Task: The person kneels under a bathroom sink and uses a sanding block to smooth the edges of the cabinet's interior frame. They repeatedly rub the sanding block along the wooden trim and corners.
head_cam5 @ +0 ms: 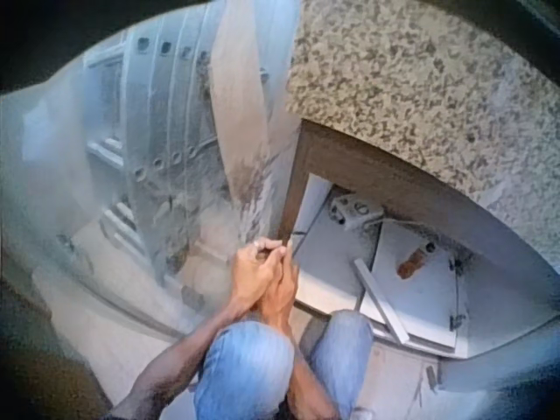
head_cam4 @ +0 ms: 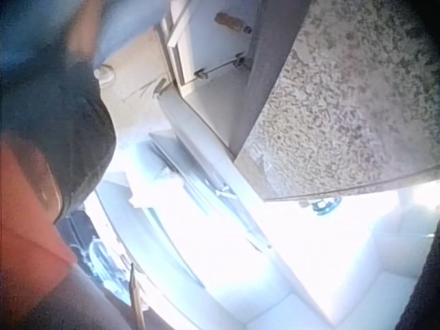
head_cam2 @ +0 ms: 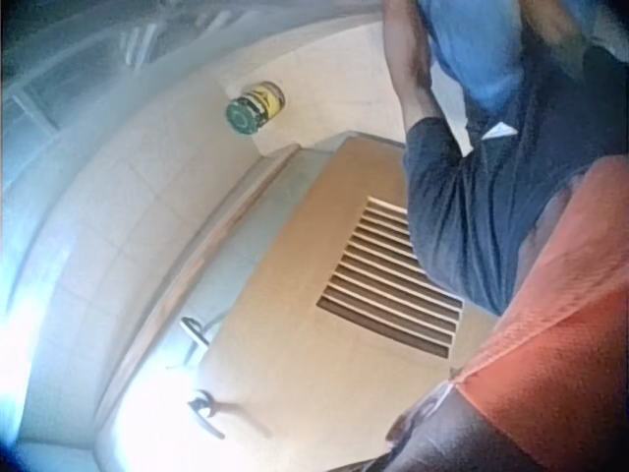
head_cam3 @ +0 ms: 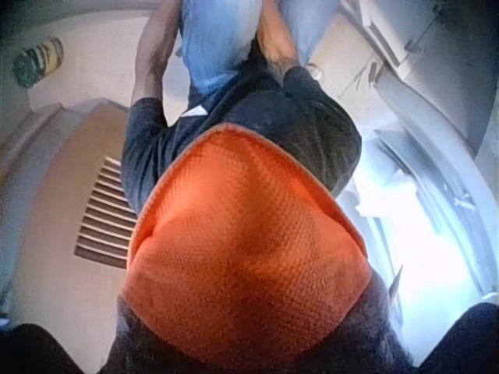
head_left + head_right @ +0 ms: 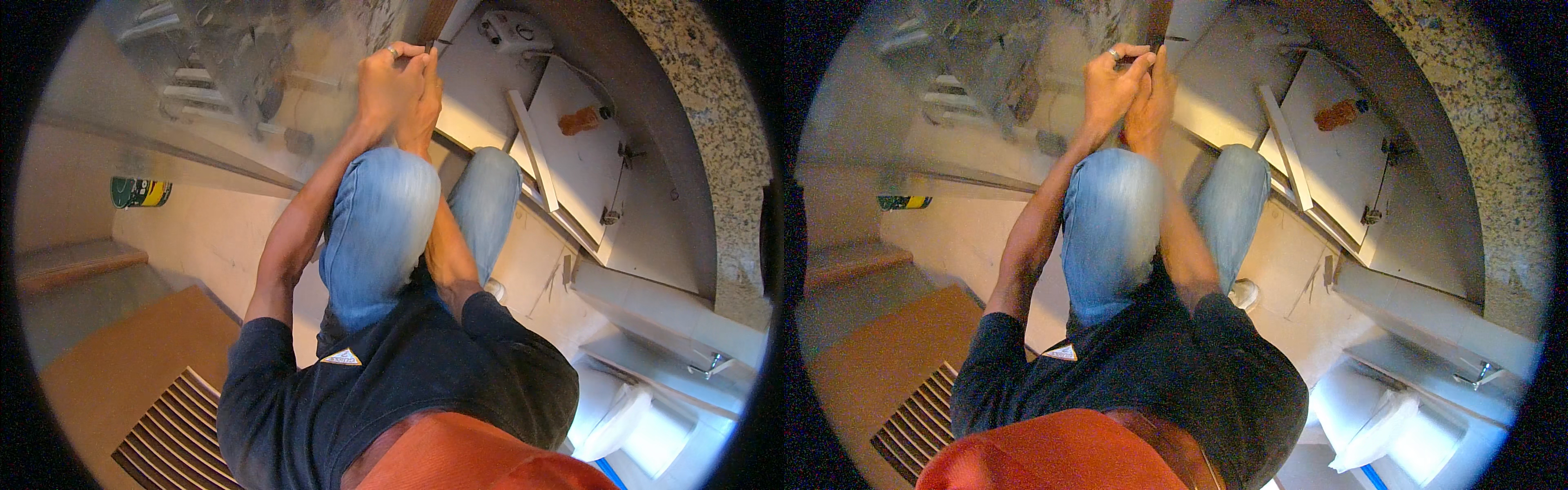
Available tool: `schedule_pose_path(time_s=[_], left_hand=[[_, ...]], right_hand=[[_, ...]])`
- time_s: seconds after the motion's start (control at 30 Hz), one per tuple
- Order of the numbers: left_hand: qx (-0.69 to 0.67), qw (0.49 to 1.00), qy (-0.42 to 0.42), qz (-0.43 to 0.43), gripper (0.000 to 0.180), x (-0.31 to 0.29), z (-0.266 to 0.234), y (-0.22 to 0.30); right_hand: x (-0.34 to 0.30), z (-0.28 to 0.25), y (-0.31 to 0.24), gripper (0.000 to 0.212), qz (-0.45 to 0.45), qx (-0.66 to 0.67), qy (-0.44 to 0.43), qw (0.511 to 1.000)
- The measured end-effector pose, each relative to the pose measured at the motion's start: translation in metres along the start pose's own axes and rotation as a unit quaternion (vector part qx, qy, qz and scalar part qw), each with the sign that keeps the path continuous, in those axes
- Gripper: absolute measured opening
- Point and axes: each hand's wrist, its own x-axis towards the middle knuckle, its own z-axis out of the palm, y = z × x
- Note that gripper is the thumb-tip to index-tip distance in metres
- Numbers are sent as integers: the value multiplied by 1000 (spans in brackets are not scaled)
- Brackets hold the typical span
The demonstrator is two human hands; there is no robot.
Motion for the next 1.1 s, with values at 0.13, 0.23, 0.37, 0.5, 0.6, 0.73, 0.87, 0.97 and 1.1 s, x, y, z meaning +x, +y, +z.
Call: schedule_pose_path(time_s=[0.13,0.23,0.37,0.5,0.6,0.73,0.87,0.97,1.1], left_hand=[[-19,1000,12,5,17,4,7,-2],[6,1000,12,17,17,13,14,-5],[-30,998,25,50,15,20,24,-5],[-29,999,1,31,17,22,25,-9],[-21,998,-44,-26,20,15,14,-17],[-28,995,-71,-56,24,0,2,-23],[-97,994,-53,-2,25,-3,-3,-16],[-102,993,-56,-33,27,-1,-5,-8],[-54,998,-29,-4,24,0,-3,-2]], right_hand=[[4,4,3,56,0,-24,8,1000],[16,6,6,56,-31,-40,24,998],[44,-6,6,55,25,8,-41,999],[48,-17,9,55,-6,-4,-43,999],[24,-14,11,55,78,38,-46,995],[-3,-13,10,54,5,45,-31,998],[3,-17,-2,53,-32,20,-37,999],[6,-17,-11,55,-40,16,-25,999],[7,-11,-13,58,-44,14,-12,999]])
